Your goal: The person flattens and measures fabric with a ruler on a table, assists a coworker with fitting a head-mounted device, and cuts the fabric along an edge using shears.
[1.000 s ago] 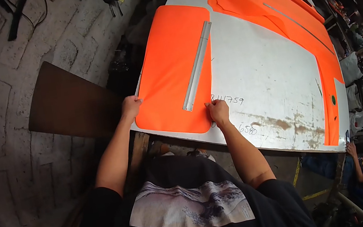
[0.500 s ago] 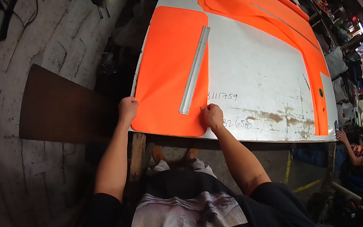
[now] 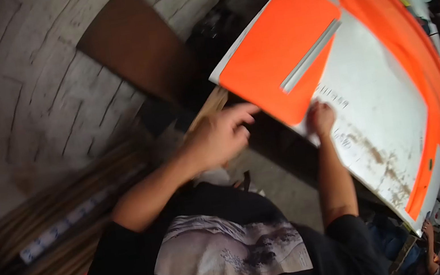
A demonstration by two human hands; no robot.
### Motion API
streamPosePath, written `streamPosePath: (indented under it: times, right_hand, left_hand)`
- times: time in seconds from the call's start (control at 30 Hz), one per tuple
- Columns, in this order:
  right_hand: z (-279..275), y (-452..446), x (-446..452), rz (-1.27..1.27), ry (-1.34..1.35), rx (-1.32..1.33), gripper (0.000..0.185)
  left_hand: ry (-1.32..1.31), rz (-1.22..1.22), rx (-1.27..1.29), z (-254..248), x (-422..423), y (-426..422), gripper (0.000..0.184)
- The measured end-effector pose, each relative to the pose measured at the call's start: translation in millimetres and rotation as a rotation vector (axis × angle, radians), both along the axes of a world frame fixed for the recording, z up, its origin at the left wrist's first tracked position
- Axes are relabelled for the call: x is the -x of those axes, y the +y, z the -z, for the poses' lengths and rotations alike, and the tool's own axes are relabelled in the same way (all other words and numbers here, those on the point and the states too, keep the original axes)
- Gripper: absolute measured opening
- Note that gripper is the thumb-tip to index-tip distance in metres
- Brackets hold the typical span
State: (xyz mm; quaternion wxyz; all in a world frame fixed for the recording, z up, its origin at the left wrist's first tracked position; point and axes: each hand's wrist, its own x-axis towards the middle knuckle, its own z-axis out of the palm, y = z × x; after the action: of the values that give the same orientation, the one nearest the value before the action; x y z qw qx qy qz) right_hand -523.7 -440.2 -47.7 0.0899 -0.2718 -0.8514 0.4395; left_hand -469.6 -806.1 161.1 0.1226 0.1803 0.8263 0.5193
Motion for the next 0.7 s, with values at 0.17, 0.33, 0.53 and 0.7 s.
streamPosePath:
  times: [0.17,0.33,0.53,0.7]
  right_hand:
    - [-1.9,30.8,-22.4,0.138,0.139,0.424,0.03]
    - [5.8,34.4,-63.6,0.205,0.174,0.385,0.027]
    - [14.8,-91.3,-172.3,0.093,0.141,0.143,0.022]
    - [-4.0,-262.9,-213.8,-0.171,-0.217,0.421,0.019]
  left_hand:
    - [0.421,0.533,-0.438,-129.8,-133.5,-5.3,0.032]
    - [0.81,0.228,-0.618,-156.0,-175.2,-18.8,0.037]
    - [0.784,0.072,-0.771,-144.9,-178.2,-64.6,0.034]
    - [0.564,0.201,-0.877,-136.0,-148.7,-150.6,0.02]
